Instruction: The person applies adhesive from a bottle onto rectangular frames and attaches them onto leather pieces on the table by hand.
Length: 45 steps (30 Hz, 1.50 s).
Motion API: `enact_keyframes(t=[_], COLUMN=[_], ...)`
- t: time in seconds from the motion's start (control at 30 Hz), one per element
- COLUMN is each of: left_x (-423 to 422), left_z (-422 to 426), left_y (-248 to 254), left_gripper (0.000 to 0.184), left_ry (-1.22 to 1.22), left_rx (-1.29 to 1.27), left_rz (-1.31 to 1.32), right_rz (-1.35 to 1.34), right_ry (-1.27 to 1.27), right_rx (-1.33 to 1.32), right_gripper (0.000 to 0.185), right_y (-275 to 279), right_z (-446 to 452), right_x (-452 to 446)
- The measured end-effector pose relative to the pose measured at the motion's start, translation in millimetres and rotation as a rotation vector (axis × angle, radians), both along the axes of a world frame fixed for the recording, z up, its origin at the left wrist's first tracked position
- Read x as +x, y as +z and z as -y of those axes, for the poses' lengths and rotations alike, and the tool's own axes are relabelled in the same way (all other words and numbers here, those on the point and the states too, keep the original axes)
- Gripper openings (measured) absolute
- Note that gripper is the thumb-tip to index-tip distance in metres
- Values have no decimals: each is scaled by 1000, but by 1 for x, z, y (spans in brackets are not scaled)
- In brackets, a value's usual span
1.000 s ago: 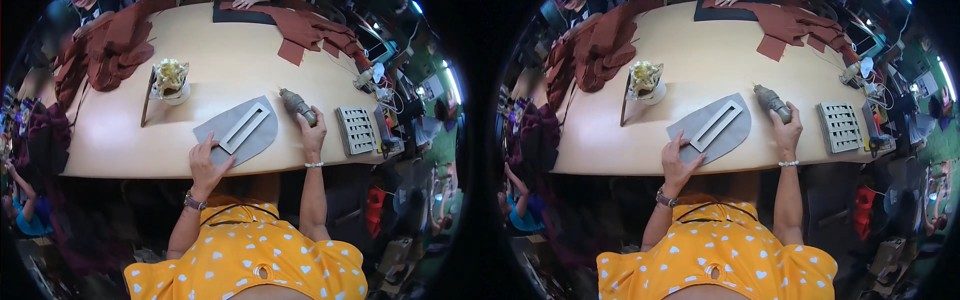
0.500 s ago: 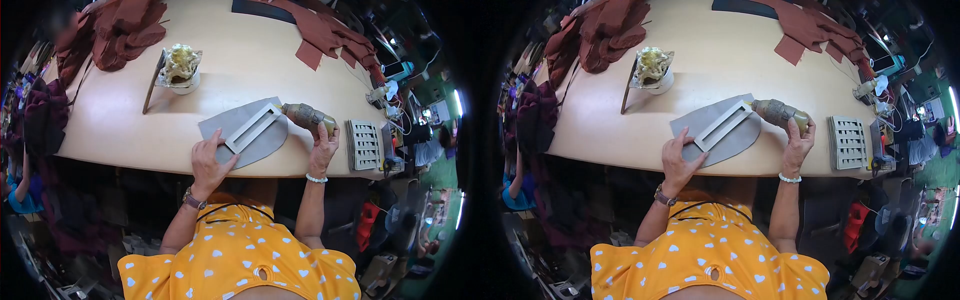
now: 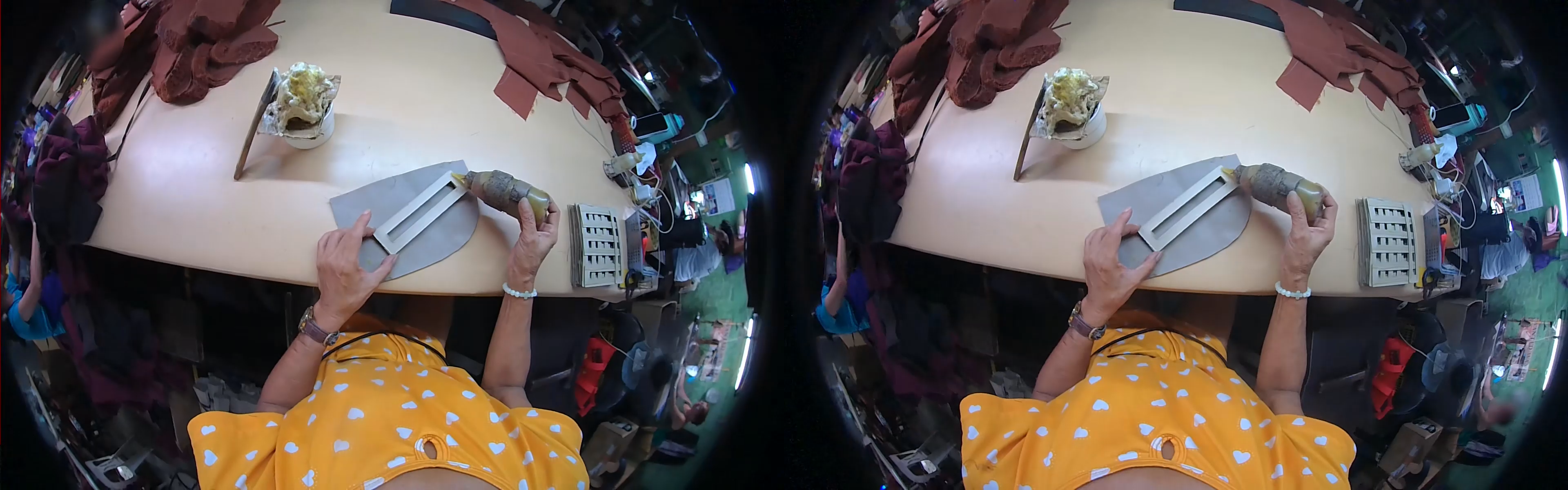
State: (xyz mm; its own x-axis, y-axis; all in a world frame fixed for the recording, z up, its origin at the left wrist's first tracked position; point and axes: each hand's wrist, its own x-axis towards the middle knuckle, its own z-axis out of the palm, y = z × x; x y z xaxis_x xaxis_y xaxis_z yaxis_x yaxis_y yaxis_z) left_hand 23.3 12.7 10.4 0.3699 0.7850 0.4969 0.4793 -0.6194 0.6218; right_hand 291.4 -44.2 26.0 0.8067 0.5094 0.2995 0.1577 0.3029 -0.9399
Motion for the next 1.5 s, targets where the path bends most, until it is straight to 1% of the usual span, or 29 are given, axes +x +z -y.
enact_keyframes(t=[0.17,0.33,0.43,0.53,0.63,0.77,0.9,1.0,1.1,1.23,1.27,1.33,1.37,1.5], left_x=[0,0,0,-1,-1,0,-1,0,0,1,1,1,1,1], left_z=[0,0,0,-1,0,0,0,-1,-1,-1,-1,-1,-1,0], left_y=[-1,-3,-3,-3,-2,-2,-3,-3,-4,-2,-1,-2,-2,-1], left_gripper=[68,71,71,72,72,75,78,79,78,78,78,77,77,77], left_ry=[2,2,2,-2,-5,-5,-4,-5,-4,-4,-4,-6,-6,-4], left_rx=[1,4,-6,-12,-17,-29,-17,-24,-21,6,15,17,18,23], left_rz=[9,18,14,18,27,34,25,16,12,13,12,8,3,-8], right_rz=[26,-1,46,37,26,86,-10,-217,-367,-181,-159,-120,-107,-98], right_ry=[6,35,75,147,202,286,361,414,303,103,78,33,32,10], right_rx=[-1,12,-37,-48,-87,-133,-127,-61,19,96,77,40,43,9], right_gripper=[37,37,38,36,40,46,44,40,33,26,26,28,23,25], right_y=[0,1,3,9,11,6,4,-1,7,-4,-5,-9,-11,-13], right_z=[-1,1,6,10,17,28,35,35,37,40,40,40,38,33], right_x=[1,-4,-13,-32,-47,-68,-87,-74,-53,-2,5,14,16,12])
